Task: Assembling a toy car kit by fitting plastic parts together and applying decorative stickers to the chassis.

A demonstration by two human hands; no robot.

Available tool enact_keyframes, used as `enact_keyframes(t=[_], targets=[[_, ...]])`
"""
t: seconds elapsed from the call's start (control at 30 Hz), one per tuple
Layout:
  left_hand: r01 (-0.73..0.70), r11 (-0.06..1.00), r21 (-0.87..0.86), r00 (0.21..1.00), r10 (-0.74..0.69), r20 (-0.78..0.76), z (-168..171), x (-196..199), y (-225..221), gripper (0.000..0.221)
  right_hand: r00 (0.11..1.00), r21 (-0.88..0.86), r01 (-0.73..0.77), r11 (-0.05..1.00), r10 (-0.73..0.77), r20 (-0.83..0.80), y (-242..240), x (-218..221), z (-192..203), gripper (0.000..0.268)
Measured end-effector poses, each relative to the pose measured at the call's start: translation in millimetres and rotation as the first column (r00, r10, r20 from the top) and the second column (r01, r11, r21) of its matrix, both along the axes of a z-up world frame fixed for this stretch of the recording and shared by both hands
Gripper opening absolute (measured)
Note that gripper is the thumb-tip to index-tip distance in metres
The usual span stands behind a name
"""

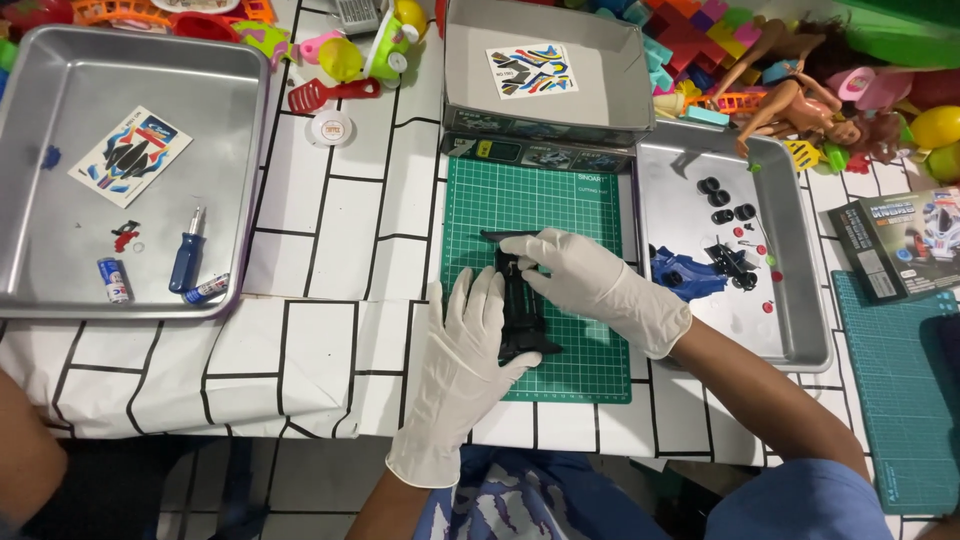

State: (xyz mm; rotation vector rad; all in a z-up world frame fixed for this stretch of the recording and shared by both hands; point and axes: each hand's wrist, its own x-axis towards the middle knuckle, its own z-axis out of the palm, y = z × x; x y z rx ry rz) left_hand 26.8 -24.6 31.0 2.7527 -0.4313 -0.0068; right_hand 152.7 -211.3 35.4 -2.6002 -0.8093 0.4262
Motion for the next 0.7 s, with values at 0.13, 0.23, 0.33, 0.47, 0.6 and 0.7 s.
enact_keyframes(t=[0.13, 0.23, 0.33, 0.47, 0.6, 0.7], targets=[[0.003, 1.0, 0.012, 1.0, -0.003, 0.001, -4, 0, 0, 0.1, 0.996, 0.081, 0.046, 0.996, -0.04, -0.075, -3, 3, 2, 0.044], [-0.005, 0.999, 0.033, 1.0, 0.006, -0.003, -4, 0, -1, 0.099, 0.996, 0.103, 0.065, 0.993, -0.059, -0.062, -7, 10, -16, 0.041], [-0.004, 1.0, 0.016, 1.0, 0.004, -0.01, -4, 1, -1, 0.098, 0.994, -0.102, -0.031, 0.994, 0.042, 0.106, -6, 9, -16, 0.038], [-0.003, 1.0, -0.025, 1.0, 0.003, 0.011, -9, 0, -2, 0.1, 0.999, 0.008, -0.028, 1.0, 0.028, -0.038, -4, 13, -7, 0.038], [-0.004, 0.998, -0.06, 1.0, 0.005, 0.026, -16, 0, -2, 0.1, 0.987, 0.094, 0.023, 0.995, -0.007, -0.16, -5, 21, -5, 0.043], [-0.007, 0.999, -0.052, 0.999, 0.009, 0.032, -13, 0, -1, 0.1, 0.992, 0.032, -0.008, 0.999, 0.012, -0.124, -4, 25, -9, 0.043]])
